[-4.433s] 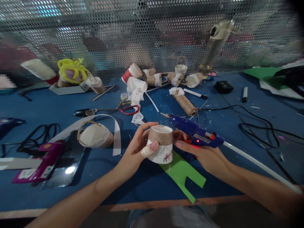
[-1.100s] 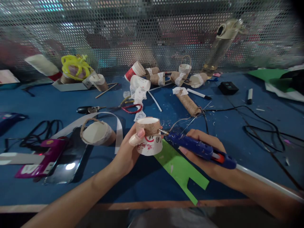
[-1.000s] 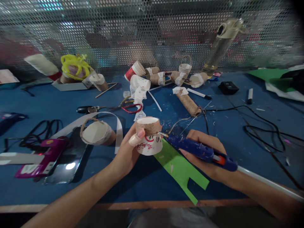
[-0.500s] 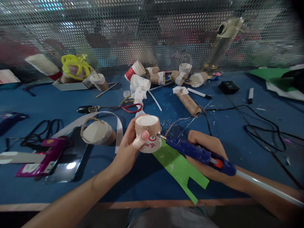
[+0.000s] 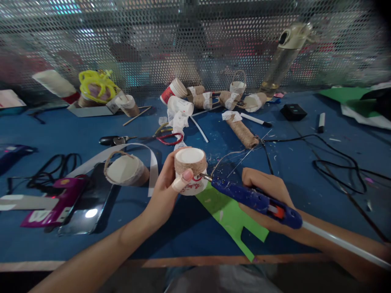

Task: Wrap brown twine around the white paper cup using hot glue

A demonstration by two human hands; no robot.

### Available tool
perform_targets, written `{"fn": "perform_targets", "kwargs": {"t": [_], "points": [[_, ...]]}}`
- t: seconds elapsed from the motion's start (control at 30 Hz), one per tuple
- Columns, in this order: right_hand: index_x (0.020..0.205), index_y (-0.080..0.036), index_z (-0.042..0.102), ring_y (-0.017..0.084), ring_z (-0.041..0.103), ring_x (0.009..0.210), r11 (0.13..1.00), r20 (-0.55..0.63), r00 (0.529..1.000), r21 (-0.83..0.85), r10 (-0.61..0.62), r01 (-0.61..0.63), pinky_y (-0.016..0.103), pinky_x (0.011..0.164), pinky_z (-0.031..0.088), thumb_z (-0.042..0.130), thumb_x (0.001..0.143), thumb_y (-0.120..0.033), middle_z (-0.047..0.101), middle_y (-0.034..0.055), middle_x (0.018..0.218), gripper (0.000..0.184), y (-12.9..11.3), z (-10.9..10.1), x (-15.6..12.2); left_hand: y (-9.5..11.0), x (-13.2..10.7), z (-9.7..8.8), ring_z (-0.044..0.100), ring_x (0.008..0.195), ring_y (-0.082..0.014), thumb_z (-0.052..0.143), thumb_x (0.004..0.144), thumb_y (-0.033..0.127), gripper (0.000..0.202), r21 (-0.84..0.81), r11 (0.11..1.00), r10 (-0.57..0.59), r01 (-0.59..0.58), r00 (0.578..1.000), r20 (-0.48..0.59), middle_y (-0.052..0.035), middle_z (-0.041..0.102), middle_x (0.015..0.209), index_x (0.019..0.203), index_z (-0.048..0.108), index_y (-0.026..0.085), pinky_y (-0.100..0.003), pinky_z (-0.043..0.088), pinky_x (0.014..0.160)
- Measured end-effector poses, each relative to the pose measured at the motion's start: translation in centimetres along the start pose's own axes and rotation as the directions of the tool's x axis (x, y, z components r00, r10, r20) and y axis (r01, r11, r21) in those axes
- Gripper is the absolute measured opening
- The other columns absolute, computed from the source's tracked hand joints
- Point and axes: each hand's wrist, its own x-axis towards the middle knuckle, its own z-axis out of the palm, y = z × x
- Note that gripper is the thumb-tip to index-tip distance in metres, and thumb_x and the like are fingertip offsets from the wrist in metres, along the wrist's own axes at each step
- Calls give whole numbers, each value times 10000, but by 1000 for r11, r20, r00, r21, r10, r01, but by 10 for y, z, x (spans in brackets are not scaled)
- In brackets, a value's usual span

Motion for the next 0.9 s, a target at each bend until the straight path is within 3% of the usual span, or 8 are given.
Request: {"fn": "perform_targets", "kwargs": {"t": [0.27,0.43,0.63,0.9], "points": [[744,-246,306,93,329,563,998,-13,1000,-56,-3,3,252,529,274,606,785,-87,343,-68,683,341,3,-3,1,3,2,3,684,1147,-308,805,800,522,559,-41,999,-7,6,999,-33,-86,751,1209,1275,691,251,-392,538,965],[747,-242,314,83,346,562,998,-15,1000,-59,-26,26,237,532,279,612,754,-84,362,-75,678,337,2,-2,1,-2,2,2,645,1252,-321,830,788,506,545,-52,999,-20,16,997,-75,-72,734,1306,1267,719,271,-426,496,1074],[767,-242,324,84,322,572,998,-5,999,-60,-37,37,245,541,268,633,776,-86,366,-78,697,347,3,-1,-1,-2,2,3,584,1347,-323,792,846,491,554,-55,998,-30,28,999,-21,-58,693,1391,1353,675,304,-445,432,1153],[755,-245,281,88,320,563,995,-15,999,-96,-34,32,243,528,271,602,794,-81,329,-74,680,363,2,-2,-1,-2,3,0,681,1148,-286,726,890,499,442,-70,998,-1,-1,999,-36,-60,733,1248,1274,695,283,-367,550,913]]}}
